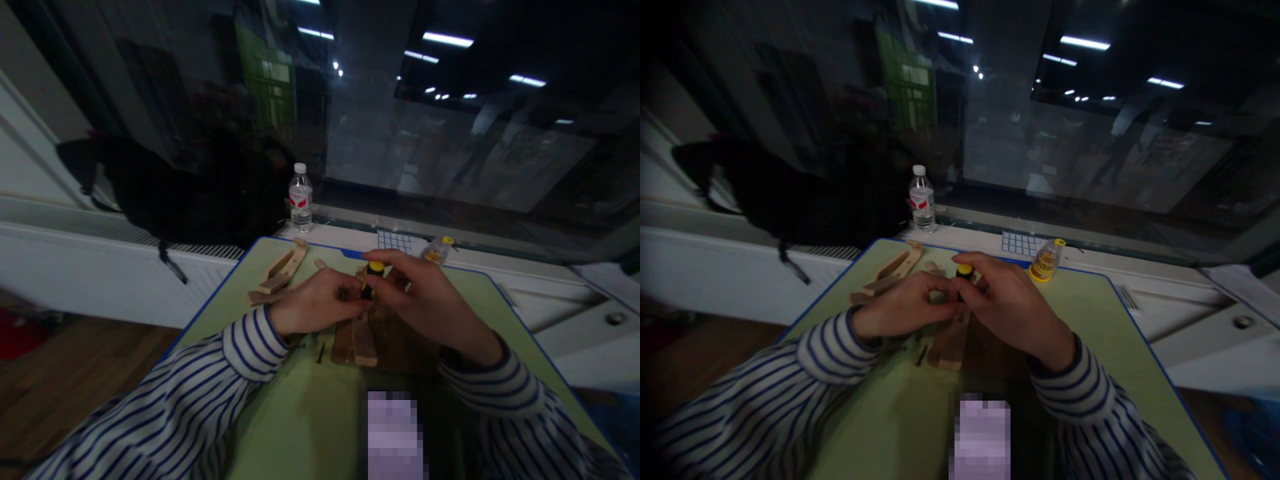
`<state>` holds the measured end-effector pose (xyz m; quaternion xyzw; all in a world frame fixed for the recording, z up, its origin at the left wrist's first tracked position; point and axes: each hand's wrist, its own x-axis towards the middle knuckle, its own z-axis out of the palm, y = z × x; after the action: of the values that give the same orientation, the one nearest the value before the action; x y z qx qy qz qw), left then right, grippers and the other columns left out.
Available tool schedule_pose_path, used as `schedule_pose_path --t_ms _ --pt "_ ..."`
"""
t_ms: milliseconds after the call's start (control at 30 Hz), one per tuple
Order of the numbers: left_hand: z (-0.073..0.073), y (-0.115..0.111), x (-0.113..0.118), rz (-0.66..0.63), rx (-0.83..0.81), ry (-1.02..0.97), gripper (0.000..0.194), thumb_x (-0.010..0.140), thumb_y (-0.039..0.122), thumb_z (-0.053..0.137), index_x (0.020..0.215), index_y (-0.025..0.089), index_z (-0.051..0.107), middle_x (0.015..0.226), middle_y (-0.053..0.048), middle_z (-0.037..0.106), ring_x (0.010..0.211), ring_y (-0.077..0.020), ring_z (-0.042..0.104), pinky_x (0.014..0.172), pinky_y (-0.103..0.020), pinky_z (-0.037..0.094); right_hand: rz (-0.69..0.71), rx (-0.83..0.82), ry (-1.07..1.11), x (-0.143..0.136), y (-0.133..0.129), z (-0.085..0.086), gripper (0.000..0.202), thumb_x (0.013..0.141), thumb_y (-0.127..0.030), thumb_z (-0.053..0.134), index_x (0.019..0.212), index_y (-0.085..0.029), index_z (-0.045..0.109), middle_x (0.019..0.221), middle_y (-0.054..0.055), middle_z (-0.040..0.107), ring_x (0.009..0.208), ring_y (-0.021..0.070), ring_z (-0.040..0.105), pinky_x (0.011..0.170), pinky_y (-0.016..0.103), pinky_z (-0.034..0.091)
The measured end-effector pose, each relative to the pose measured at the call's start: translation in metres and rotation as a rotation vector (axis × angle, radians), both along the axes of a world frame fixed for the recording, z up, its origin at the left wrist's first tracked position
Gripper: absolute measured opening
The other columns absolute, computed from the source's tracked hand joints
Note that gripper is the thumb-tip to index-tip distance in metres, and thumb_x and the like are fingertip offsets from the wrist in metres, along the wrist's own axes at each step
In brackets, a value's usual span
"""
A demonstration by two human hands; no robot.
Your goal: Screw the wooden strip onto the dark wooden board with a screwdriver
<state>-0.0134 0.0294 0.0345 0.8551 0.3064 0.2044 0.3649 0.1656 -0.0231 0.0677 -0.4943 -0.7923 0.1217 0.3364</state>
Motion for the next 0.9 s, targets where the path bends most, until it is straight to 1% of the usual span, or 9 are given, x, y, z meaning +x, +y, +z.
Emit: schedule_pose_path --t_ms 167,267,400,467,533,633,733,800,900 --pt "-0.003 0.001 -0.001 -0.045 -0.02 0.001 0.022 0.083 0.029 0.052 0.087 0.014 0.067 0.075 0.0 0.064 0.071 -0.0136 0.057 0.065 -0.025 0.04 -0.039 0.055 -0.031 -0.001 0.002 -0.004 0.027 0.086 -0.031 0.058 0.111 -0.022 0.059 0.069 -0.003 0.062 0.052 0.0095 0.052 0.052 0.024 0.04" --pt "-0.007 0.003 0.0 -0.055 -0.016 -0.029 0.02 0.083 0.028 0.053 0.09 0.015 0.067 0.077 0.0 0.065 0.073 -0.0139 0.057 0.067 -0.025 0.04 -0.039 0.061 -0.047 0.0 0.003 -0.005 0.027 0.087 -0.034 0.057 0.112 -0.021 0.059 0.07 -0.002 0.062 0.053 0.01 0.052 0.053 0.024 0.04" --pt "-0.008 0.004 0.0 -0.002 -0.023 -0.07 0.025 0.081 0.039 0.06 0.091 0.017 0.067 0.078 0.0 0.066 0.074 -0.0147 0.058 0.066 -0.025 0.04 -0.044 0.053 -0.055 0.001 0.004 -0.006 0.028 0.088 -0.036 0.055 0.112 -0.02 0.058 0.071 -0.001 0.063 0.053 0.0105 0.053 0.054 0.025 0.041" --pt "-0.007 0.004 -0.001 0.029 -0.034 -0.077 0.029 0.08 0.044 0.062 0.09 0.017 0.067 0.08 -0.001 0.066 0.075 -0.015 0.058 0.066 -0.025 0.041 -0.047 0.042 -0.05 0.001 0.004 -0.006 0.029 0.088 -0.037 0.056 0.112 -0.02 0.059 0.074 0.0 0.064 0.055 0.0112 0.055 0.055 0.025 0.042" --pt "-0.006 0.004 -0.001 0.045 -0.038 -0.067 0.031 0.079 0.045 0.063 0.088 0.016 0.067 0.081 -0.001 0.067 0.076 -0.0153 0.059 0.066 -0.025 0.041 -0.051 0.028 -0.047 0.0 0.004 -0.005 0.03 0.088 -0.037 0.056 0.112 -0.02 0.059 0.08 0.001 0.066 0.058 0.0118 0.057 0.056 0.026 0.044" --pt "-0.005 0.004 -0.002 0.058 -0.039 -0.045 0.032 0.08 0.047 0.063 0.089 0.016 0.067 0.082 -0.002 0.068 0.076 -0.0154 0.059 0.066 -0.024 0.041 -0.047 0.004 -0.039 -0.001 0.003 -0.003 0.032 0.087 -0.038 0.056 0.114 -0.022 0.058 0.093 0.003 0.069 0.065 0.0125 0.06 0.058 0.026 0.046" --pt "0.0 0.004 -0.003 0.057 -0.048 -0.021 0.032 0.08 0.046 0.062 0.091 0.016 0.067 0.082 -0.001 0.067 0.075 -0.015 0.059 0.065 -0.024 0.04 -0.007 -0.02 -0.008 0.002 0.001 0.0 0.038 0.087 -0.036 0.056 0.122 -0.022 0.055 0.107 0.005 0.068 0.072 0.0124 0.062 0.062 0.026 0.048" --pt "0.004 0.004 -0.003 0.053 -0.039 0.012 0.033 0.08 0.047 0.062 0.086 0.015 0.067 0.079 -0.001 0.066 0.073 -0.0148 0.058 0.063 -0.023 0.04 0.024 -0.037 0.022 0.005 -0.001 0.001 0.04 0.088 -0.032 0.054 0.127 -0.022 0.051 0.11 0.005 0.067 0.071 0.0113 0.063 0.063 0.026 0.049" --pt "0.009 0.006 -0.003 0.03 -0.004 0.071 0.037 0.079 0.05 0.061 0.081 0.014 0.067 0.075 -0.001 0.063 0.071 -0.0149 0.056 0.06 -0.023 0.037 0.047 -0.045 0.046 0.008 -0.003 0.003 0.039 0.09 -0.028 0.051 0.128 -0.021 0.051 0.107 0.005 0.068 0.069 0.0109 0.062 0.063 0.027 0.05"
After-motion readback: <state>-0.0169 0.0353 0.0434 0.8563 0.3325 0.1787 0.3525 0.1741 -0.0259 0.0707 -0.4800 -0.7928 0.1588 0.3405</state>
